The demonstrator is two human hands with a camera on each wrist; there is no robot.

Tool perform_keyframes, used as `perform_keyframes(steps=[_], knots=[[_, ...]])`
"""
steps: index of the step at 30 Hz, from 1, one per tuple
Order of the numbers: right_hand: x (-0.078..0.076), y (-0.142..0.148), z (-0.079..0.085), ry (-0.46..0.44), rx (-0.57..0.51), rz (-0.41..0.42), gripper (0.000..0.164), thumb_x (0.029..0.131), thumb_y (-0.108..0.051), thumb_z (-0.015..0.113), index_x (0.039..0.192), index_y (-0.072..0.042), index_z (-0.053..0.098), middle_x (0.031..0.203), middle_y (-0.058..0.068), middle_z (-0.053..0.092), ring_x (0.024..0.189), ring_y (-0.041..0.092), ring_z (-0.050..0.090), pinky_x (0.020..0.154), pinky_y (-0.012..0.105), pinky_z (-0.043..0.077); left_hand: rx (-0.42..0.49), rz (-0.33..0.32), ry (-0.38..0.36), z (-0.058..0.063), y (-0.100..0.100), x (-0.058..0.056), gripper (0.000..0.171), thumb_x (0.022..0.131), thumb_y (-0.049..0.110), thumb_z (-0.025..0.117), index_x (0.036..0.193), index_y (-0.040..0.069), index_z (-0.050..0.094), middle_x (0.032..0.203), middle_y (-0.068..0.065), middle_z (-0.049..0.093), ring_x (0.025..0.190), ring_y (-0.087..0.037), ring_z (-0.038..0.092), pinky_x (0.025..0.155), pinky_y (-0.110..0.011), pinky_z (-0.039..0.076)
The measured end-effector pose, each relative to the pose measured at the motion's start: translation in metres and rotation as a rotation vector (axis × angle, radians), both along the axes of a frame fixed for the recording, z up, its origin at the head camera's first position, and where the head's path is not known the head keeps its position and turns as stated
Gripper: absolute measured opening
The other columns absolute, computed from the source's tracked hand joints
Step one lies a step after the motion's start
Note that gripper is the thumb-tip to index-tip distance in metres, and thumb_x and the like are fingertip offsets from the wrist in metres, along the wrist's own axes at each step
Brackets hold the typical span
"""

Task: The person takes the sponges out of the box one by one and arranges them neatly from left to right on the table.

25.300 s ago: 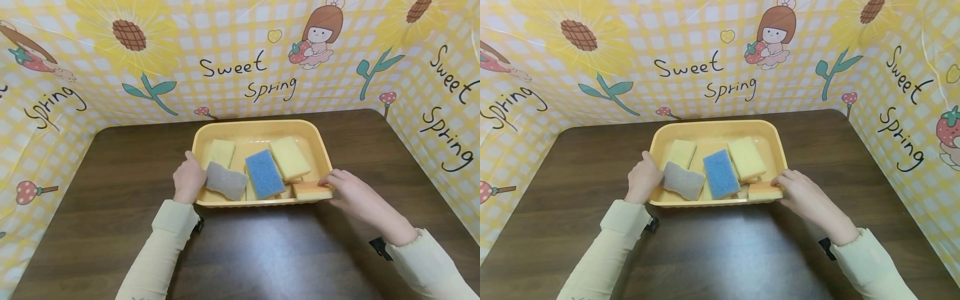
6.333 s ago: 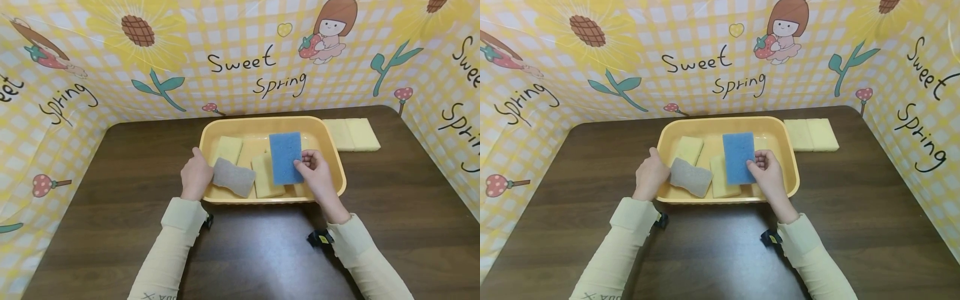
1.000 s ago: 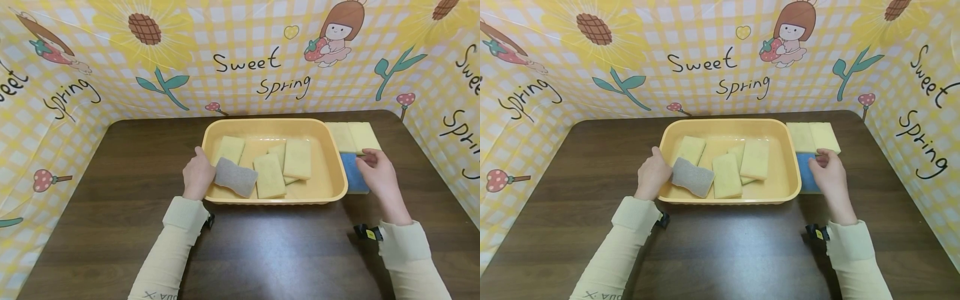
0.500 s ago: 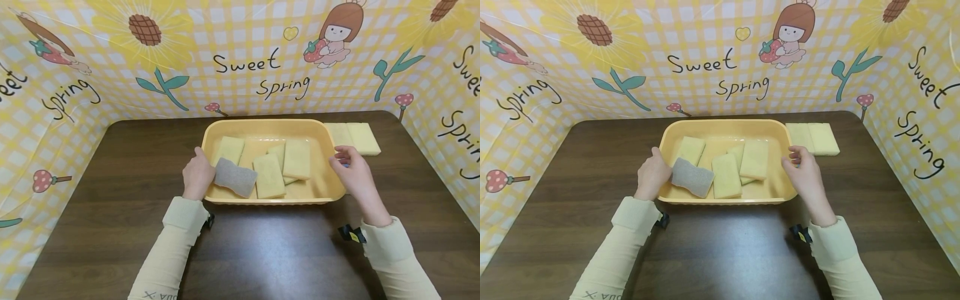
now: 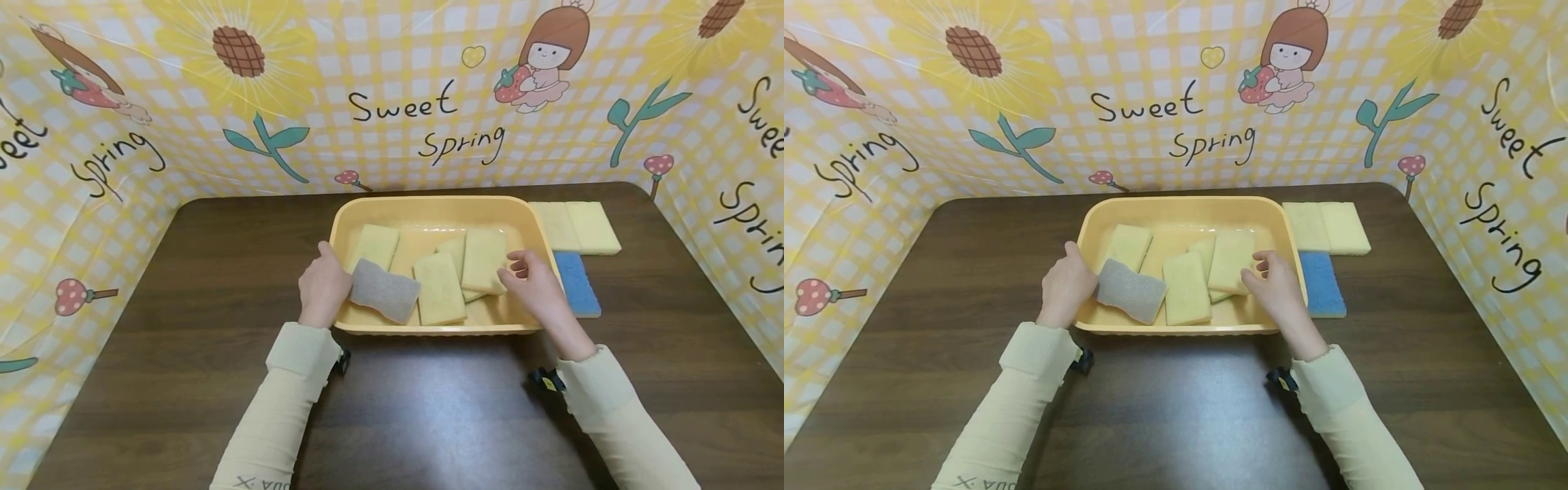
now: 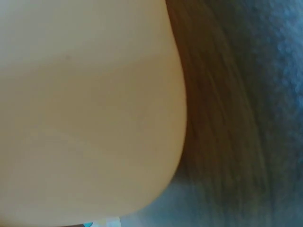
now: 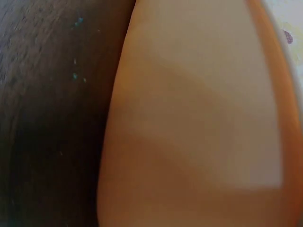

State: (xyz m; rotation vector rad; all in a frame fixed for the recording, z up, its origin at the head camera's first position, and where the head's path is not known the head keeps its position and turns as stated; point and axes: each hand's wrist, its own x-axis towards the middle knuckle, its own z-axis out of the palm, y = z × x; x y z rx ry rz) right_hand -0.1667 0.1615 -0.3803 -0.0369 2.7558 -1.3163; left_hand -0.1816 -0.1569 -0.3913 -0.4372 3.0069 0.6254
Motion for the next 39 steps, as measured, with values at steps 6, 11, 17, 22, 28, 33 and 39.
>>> perform_keyframes(steps=[6, 11, 17, 22, 28, 33, 39], knots=[[-0.005, -0.003, -0.001, -0.077, 0.008, 0.014, 0.052, 0.095, -0.025, 0.052, 0.134, 0.007, 0.041, 0.125, 0.031, 0.049, 0.116, 0.043, 0.048, 0.097, 0.053, 0.04, 0.001, 0.001, 0.003, 0.001, 0.0, 0.001, 0.042, 0.087, 0.015, 0.055, 0.121, -0.002, 0.036, 0.089, -0.024, 0.065, 0.075, -0.037, 0.065, 0.066, -0.049, 0.05], [-0.008, -0.005, -0.002, -0.121, 0.064, 0.006, 0.055, 0.096, -0.026, 0.051, 0.138, 0.006, 0.037, 0.128, 0.03, 0.049, 0.119, 0.043, 0.049, 0.097, 0.052, 0.042, 0.002, -0.002, 0.009, 0.001, 0.0, 0.001, 0.041, 0.087, 0.015, 0.054, 0.12, -0.002, 0.037, 0.088, -0.024, 0.064, 0.074, -0.037, 0.064, 0.065, -0.049, 0.05], [-0.012, -0.008, -0.005, -0.176, 0.093, 0.005, 0.062, 0.096, -0.03, 0.049, 0.143, 0.005, 0.028, 0.131, 0.03, 0.048, 0.122, 0.042, 0.048, 0.098, 0.051, 0.042, -0.003, 0.0, 0.007, 0.0, -0.001, 0.0, 0.041, 0.089, 0.018, 0.055, 0.119, -0.002, 0.036, 0.088, -0.024, 0.064, 0.074, -0.037, 0.064, 0.066, -0.049, 0.05], [-0.011, -0.008, -0.005, -0.21, 0.101, 0.007, 0.065, 0.096, -0.031, 0.049, 0.145, 0.005, 0.025, 0.133, 0.031, 0.047, 0.121, 0.042, 0.048, 0.098, 0.051, 0.042, -0.004, -0.006, 0.001, -0.001, -0.001, -0.001, 0.043, 0.09, 0.022, 0.055, 0.12, -0.002, 0.035, 0.089, -0.024, 0.064, 0.076, -0.037, 0.065, 0.067, -0.05, 0.05], [-0.012, -0.007, -0.006, -0.239, 0.101, 0.013, 0.067, 0.096, -0.032, 0.048, 0.146, 0.004, 0.022, 0.134, 0.031, 0.047, 0.117, 0.041, 0.051, 0.096, 0.05, 0.042, -0.014, -0.004, 0.0, -0.001, 0.0, -0.002, 0.045, 0.089, 0.022, 0.055, 0.121, -0.002, 0.035, 0.09, -0.025, 0.065, 0.077, -0.038, 0.065, 0.068, -0.05, 0.05], [-0.013, -0.005, -0.008, -0.244, 0.103, 0.02, 0.066, 0.096, -0.032, 0.045, 0.146, 0.004, 0.021, 0.134, 0.032, 0.048, 0.115, 0.041, 0.052, 0.094, 0.049, 0.043, -0.011, -0.002, 0.0, 0.0, 0.001, -0.002, 0.043, 0.088, 0.019, 0.055, 0.12, -0.002, 0.036, 0.09, -0.024, 0.065, 0.077, -0.038, 0.065, 0.068, -0.05, 0.05], [-0.014, -0.006, -0.007, -0.256, 0.097, 0.026, 0.067, 0.095, -0.03, 0.045, 0.146, 0.004, 0.019, 0.134, 0.033, 0.047, 0.114, 0.04, 0.053, 0.092, 0.047, 0.044, -0.009, 0.004, -0.002, 0.0, 0.001, -0.001, 0.041, 0.087, 0.014, 0.054, 0.119, -0.002, 0.036, 0.09, -0.024, 0.065, 0.076, -0.038, 0.065, 0.068, -0.05, 0.051]])
